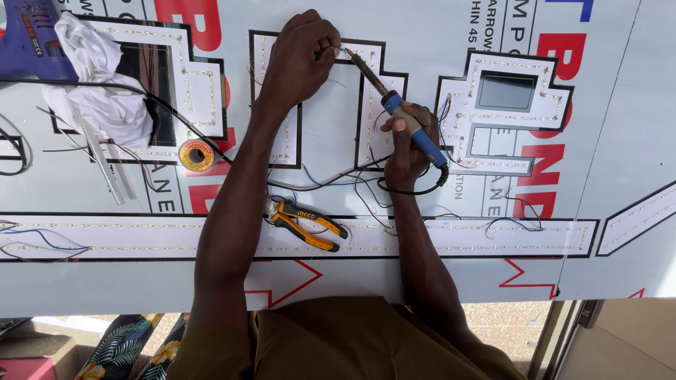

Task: The person uses a soldering iron to connect wires to LED strips mounted on a large white sign board. They manipulate the wires with their hands and apply solder to the connections while working on the board's surface.

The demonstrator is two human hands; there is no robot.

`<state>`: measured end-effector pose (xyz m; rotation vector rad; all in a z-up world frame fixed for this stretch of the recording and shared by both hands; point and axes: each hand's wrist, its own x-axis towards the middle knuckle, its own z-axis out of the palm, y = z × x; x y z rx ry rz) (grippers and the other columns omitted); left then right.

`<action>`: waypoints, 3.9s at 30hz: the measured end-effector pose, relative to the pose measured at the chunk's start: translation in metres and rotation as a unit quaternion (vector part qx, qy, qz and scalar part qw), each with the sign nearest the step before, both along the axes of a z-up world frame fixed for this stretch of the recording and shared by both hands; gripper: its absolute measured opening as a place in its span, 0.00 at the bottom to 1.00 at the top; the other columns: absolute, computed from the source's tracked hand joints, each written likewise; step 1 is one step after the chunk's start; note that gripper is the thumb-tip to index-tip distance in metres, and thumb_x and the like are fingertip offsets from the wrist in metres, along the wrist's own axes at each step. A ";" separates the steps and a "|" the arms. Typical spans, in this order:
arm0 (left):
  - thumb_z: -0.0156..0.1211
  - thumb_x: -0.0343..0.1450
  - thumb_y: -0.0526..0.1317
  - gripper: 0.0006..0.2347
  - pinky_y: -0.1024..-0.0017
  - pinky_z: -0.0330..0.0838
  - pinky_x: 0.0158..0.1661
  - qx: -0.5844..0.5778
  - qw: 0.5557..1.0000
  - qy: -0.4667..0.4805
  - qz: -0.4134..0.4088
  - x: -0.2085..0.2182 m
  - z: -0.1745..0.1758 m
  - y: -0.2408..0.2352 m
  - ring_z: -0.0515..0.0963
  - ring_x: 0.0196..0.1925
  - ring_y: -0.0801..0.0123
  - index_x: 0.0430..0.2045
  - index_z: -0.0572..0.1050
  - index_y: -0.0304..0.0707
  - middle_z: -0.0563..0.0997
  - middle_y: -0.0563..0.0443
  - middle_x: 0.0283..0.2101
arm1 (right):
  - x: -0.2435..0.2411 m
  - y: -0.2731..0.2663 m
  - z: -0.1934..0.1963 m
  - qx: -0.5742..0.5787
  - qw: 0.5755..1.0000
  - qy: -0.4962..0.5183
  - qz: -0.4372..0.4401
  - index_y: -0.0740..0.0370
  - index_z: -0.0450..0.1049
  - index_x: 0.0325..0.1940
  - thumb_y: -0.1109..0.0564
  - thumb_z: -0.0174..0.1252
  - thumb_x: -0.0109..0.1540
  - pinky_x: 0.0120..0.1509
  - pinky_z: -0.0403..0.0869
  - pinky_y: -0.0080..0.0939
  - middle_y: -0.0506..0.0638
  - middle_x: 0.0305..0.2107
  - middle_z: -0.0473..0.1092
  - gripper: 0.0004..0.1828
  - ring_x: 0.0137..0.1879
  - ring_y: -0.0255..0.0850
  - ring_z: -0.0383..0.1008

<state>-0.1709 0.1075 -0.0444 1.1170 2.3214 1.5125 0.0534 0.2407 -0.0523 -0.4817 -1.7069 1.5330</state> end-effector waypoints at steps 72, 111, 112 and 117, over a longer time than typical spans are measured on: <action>0.61 0.69 0.27 0.07 0.56 0.72 0.35 -0.121 0.976 0.179 0.006 0.000 -0.014 0.015 0.71 0.43 0.54 0.35 0.76 0.41 0.71 0.49 0.44 | -0.005 0.004 -0.012 -0.025 0.997 0.047 -0.047 0.62 0.77 0.61 0.49 0.62 0.77 0.44 0.83 0.43 0.56 0.56 0.75 0.16 0.37 0.45 0.81; 0.55 0.73 0.22 0.12 0.57 0.71 0.42 -0.144 0.973 0.103 -0.149 0.152 0.040 -0.082 0.73 0.48 0.52 0.45 0.81 0.35 0.78 0.47 0.44 | 0.018 0.049 0.057 -0.113 0.980 0.114 -0.117 0.63 0.77 0.58 0.43 0.58 0.75 0.36 0.76 0.45 0.55 0.26 0.70 0.21 0.28 0.45 0.72; 0.55 0.73 0.22 0.12 0.57 0.71 0.42 -0.144 0.973 0.104 -0.147 0.156 0.034 -0.080 0.73 0.48 0.52 0.45 0.81 0.35 0.78 0.47 0.44 | 0.017 0.048 0.057 -0.113 0.980 0.116 -0.115 0.63 0.77 0.58 0.43 0.58 0.75 0.36 0.76 0.45 0.55 0.26 0.70 0.21 0.28 0.45 0.72; 0.58 0.73 0.29 0.08 0.57 0.66 0.44 -0.121 0.982 0.134 -0.059 0.179 0.023 -0.071 0.71 0.48 0.53 0.41 0.83 0.34 0.74 0.50 0.45 | 0.017 0.047 0.052 -0.110 0.981 0.121 -0.107 0.61 0.78 0.59 0.43 0.59 0.74 0.35 0.78 0.45 0.55 0.25 0.71 0.20 0.29 0.46 0.73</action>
